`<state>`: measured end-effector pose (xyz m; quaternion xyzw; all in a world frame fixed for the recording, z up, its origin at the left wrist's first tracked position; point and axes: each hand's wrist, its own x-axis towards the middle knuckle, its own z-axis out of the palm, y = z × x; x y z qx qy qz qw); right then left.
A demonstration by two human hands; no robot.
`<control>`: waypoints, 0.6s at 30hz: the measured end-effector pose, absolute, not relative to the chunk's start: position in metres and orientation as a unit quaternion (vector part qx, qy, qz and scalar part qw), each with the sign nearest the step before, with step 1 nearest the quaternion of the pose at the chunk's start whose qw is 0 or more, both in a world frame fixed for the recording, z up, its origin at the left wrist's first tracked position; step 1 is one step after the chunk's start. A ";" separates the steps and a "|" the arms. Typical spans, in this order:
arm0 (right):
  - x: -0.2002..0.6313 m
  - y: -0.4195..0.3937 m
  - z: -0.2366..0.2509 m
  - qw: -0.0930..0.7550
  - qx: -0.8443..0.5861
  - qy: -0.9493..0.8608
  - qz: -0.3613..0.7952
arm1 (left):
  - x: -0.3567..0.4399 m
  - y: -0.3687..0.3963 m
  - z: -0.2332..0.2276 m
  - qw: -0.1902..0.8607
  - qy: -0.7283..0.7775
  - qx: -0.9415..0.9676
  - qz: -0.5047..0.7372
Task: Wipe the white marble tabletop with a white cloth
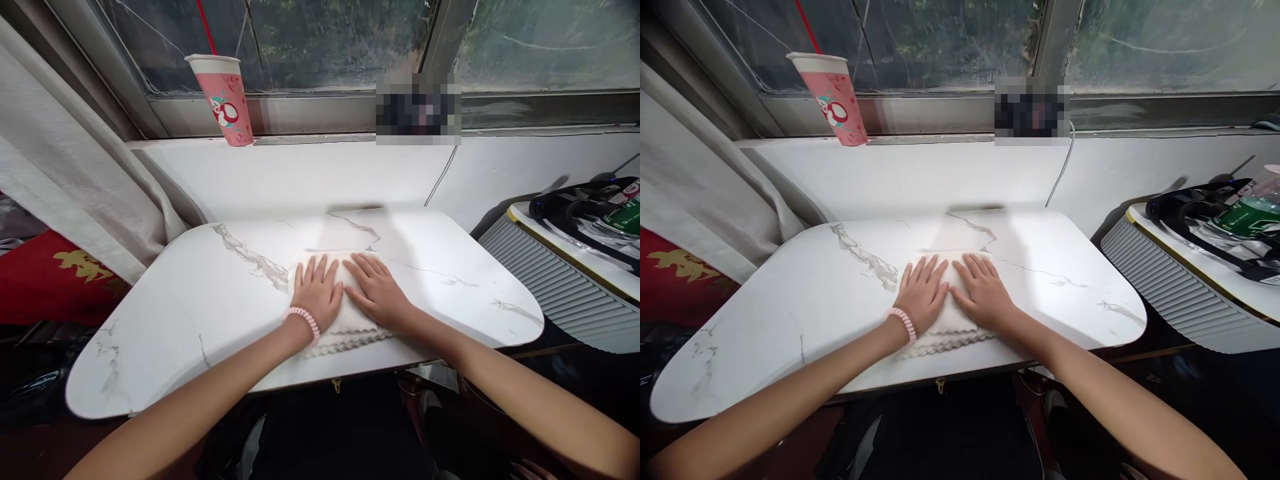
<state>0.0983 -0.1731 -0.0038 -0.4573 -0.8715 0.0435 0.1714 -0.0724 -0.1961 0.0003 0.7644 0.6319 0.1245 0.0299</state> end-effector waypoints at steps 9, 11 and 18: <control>0.072 -0.051 -0.002 0.166 -0.477 -0.861 0.058 | -0.083 -0.077 0.005 0.015 0.686 0.718 0.117; 0.068 -0.033 -0.002 0.171 -0.488 -0.854 0.065 | -0.085 -0.057 0.005 0.015 0.683 0.721 0.112; 0.068 0.014 -0.006 0.203 -0.492 -0.844 0.069 | -0.088 -0.006 0.004 -0.003 0.665 0.741 0.093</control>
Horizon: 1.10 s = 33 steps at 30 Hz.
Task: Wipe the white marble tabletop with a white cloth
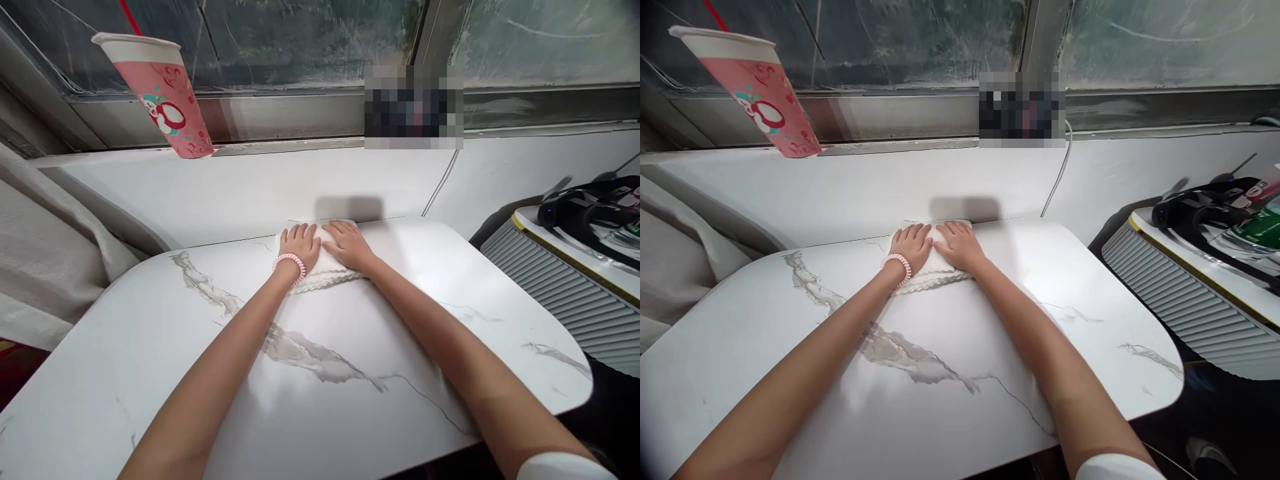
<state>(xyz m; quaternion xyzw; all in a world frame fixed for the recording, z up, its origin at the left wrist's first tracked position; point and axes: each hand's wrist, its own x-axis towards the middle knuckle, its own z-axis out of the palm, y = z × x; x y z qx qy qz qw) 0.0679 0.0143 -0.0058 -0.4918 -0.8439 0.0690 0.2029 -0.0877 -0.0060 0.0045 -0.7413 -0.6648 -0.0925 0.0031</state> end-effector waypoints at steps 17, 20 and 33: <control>0.159 0.030 -0.018 0.222 -0.450 -0.864 0.038 | -0.006 -0.011 0.005 -0.016 -0.651 -0.753 -0.094; 0.173 0.010 -0.020 0.218 -0.452 -0.865 0.016 | 0.005 -0.032 0.006 -0.037 -0.648 -0.756 -0.089; 0.199 -0.164 -0.012 0.178 -0.445 -0.878 -0.011 | 0.018 -0.184 0.010 -0.103 -0.584 -0.800 -0.090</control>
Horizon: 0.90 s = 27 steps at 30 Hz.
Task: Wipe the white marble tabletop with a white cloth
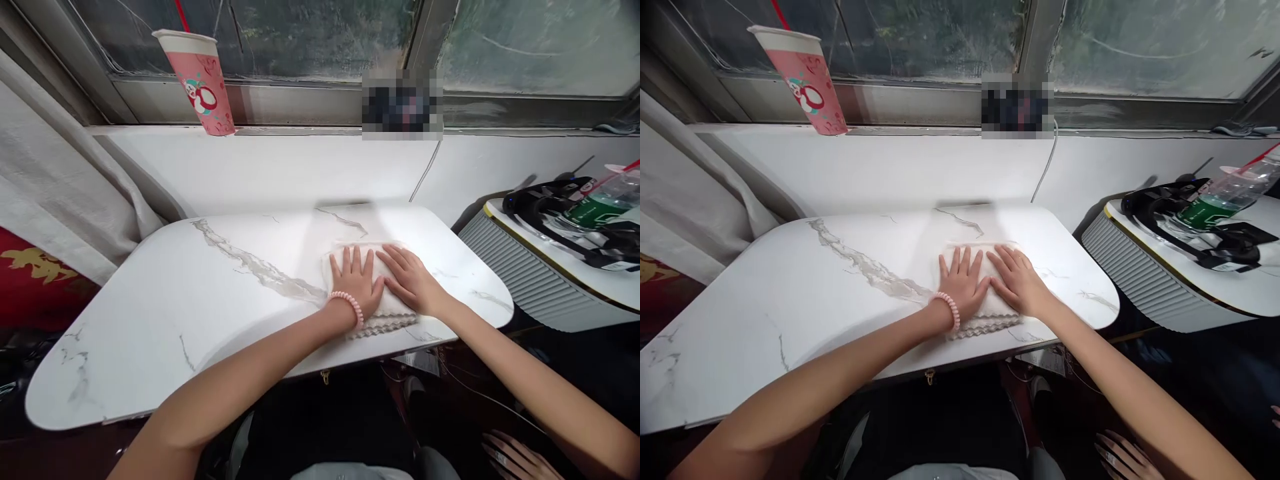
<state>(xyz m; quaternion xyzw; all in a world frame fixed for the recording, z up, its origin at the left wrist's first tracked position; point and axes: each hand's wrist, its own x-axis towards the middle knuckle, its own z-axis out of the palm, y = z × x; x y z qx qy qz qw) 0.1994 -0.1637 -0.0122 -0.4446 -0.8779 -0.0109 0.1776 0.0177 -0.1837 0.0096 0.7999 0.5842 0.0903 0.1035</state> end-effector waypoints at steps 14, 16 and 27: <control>0.219 -0.224 0.016 0.141 -0.471 -0.868 0.060 | 0.032 -0.230 0.026 0.129 0.555 0.820 0.054; 0.216 -0.225 0.018 0.161 -0.485 -0.855 0.087 | 0.034 -0.230 0.023 0.103 0.551 0.826 0.055; 0.202 -0.217 -0.004 0.179 -0.510 -0.839 0.070 | 0.034 -0.216 0.014 0.105 0.554 0.824 0.060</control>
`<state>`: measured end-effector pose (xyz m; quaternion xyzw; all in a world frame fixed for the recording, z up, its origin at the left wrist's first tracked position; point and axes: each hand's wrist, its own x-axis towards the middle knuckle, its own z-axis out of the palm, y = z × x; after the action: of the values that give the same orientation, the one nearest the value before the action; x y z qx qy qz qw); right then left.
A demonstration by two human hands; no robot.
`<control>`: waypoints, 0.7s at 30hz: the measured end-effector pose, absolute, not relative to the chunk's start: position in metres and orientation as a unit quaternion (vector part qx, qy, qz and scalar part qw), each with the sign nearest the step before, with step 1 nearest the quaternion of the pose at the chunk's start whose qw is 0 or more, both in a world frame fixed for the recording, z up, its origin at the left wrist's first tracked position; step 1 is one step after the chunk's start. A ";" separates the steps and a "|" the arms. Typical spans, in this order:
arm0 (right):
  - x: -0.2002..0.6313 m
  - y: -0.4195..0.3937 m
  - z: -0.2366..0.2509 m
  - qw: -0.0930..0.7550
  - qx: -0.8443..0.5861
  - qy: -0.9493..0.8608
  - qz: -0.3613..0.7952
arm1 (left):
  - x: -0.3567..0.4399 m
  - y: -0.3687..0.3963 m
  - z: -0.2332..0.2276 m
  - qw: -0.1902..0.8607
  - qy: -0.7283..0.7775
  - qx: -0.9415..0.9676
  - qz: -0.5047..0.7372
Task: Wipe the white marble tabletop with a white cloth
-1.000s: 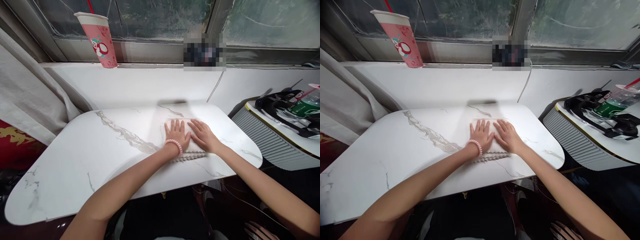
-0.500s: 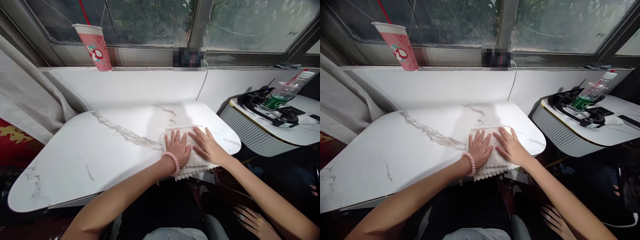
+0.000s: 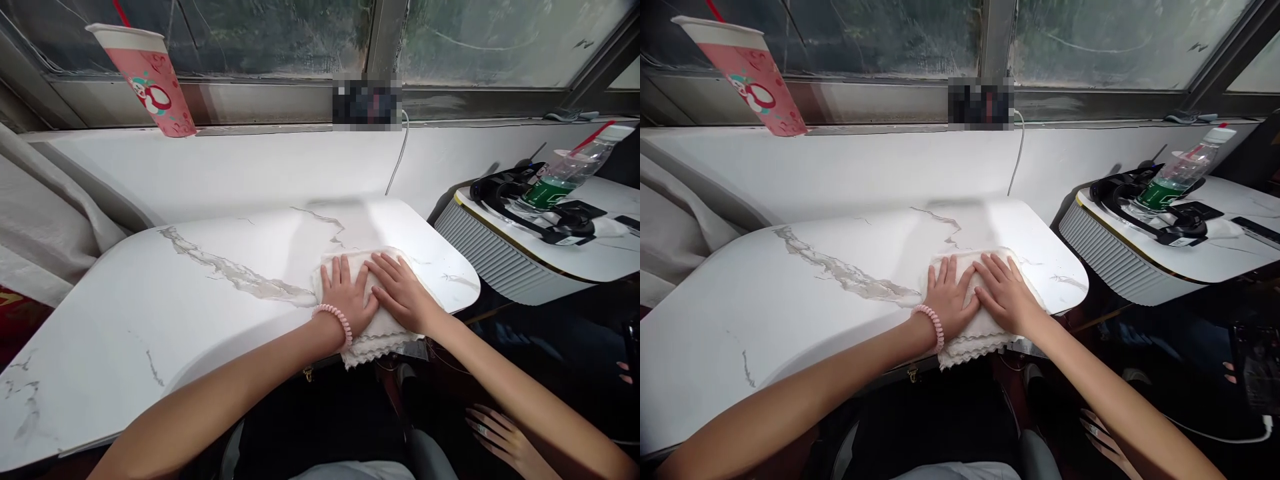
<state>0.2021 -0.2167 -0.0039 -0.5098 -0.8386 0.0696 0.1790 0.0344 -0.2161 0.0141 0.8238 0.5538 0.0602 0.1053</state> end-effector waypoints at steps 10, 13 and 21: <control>0.233 -0.201 0.005 0.165 -0.523 -0.833 0.070 | 0.064 -0.199 0.009 0.094 0.538 0.833 0.084; 0.240 -0.189 0.002 0.169 -0.523 -0.834 0.054 | 0.071 -0.191 0.009 0.095 0.541 0.831 0.088; 0.243 -0.110 -0.009 0.207 -0.513 -0.832 0.037 | 0.075 -0.122 0.011 0.093 0.564 0.817 0.081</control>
<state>0.2432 -0.1103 -0.0091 -0.5131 -0.8322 0.0369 0.2068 0.0749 -0.1222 0.0114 0.8166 0.5640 0.0806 0.0926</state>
